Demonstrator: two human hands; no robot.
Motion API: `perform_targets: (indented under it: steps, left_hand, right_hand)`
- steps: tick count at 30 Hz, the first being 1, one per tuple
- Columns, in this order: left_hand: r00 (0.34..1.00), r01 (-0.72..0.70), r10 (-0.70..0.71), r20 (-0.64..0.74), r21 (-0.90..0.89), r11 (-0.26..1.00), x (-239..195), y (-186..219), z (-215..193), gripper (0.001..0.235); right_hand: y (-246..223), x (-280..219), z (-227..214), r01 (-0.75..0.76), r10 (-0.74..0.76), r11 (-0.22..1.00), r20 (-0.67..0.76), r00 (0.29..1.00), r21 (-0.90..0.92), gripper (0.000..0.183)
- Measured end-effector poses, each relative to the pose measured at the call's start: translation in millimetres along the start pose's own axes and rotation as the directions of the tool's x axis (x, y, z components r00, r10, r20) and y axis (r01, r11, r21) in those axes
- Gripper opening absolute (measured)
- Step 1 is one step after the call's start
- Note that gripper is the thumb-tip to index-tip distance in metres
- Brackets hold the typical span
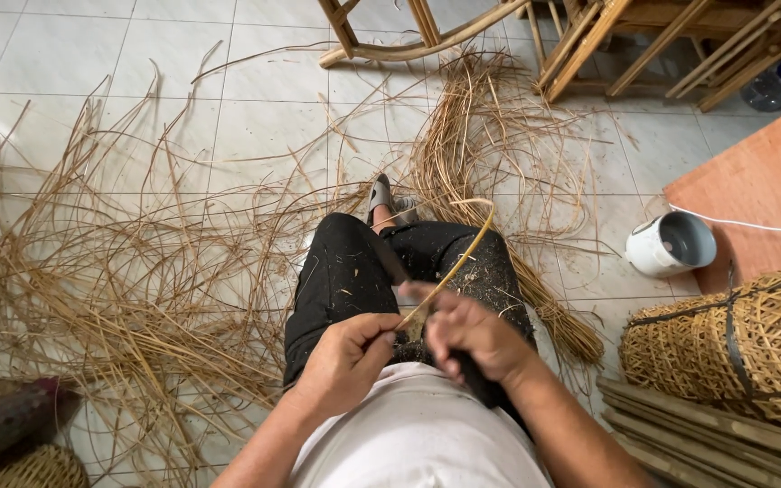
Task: The person sits on the floor and uses a knife to shave a long bamboo stick, removing thin strips of material. The person repeatedly rotates the stick and continues shaving along its length, with shavings accumulating on the floor.
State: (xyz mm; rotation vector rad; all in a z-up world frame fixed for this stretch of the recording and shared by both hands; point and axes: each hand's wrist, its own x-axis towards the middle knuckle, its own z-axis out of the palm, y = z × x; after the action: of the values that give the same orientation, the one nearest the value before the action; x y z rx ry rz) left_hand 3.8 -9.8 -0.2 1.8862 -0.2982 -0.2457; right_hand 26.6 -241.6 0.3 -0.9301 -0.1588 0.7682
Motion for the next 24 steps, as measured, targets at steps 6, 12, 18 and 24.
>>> perform_targets:
  steps: [6, 12, 18, 24]
  left_hand:
    - [0.954, -0.221, 0.254, -0.159, 0.2, 0.955, -7, -6, 5, 0.028]
    - [0.945, -0.258, 0.295, -0.142, 0.229, 0.938, 0, -9, 13, 0.012]
    - [0.931, -0.301, 0.332, -0.149, 0.197, 0.933, 4, -10, 14, 0.024]
    - [0.995, -0.019, 0.007, -0.097, -0.131, 0.991, -5, -8, 15, 0.016]
  right_hand:
    - [-3, 8, -43, 0.2, -0.203, 0.976, 0.024, 0.979, 0.087, 0.062]
    - [16, 1, -9, -0.15, 0.147, 0.987, 0.041, 0.988, 0.063, 0.067]
    - [8, 12, -8, 0.085, -0.086, 0.996, 0.053, 0.995, 0.026, 0.066]
    - [-1, 23, -55, 0.234, -0.235, 0.959, -0.014, 0.972, 0.161, 0.063]
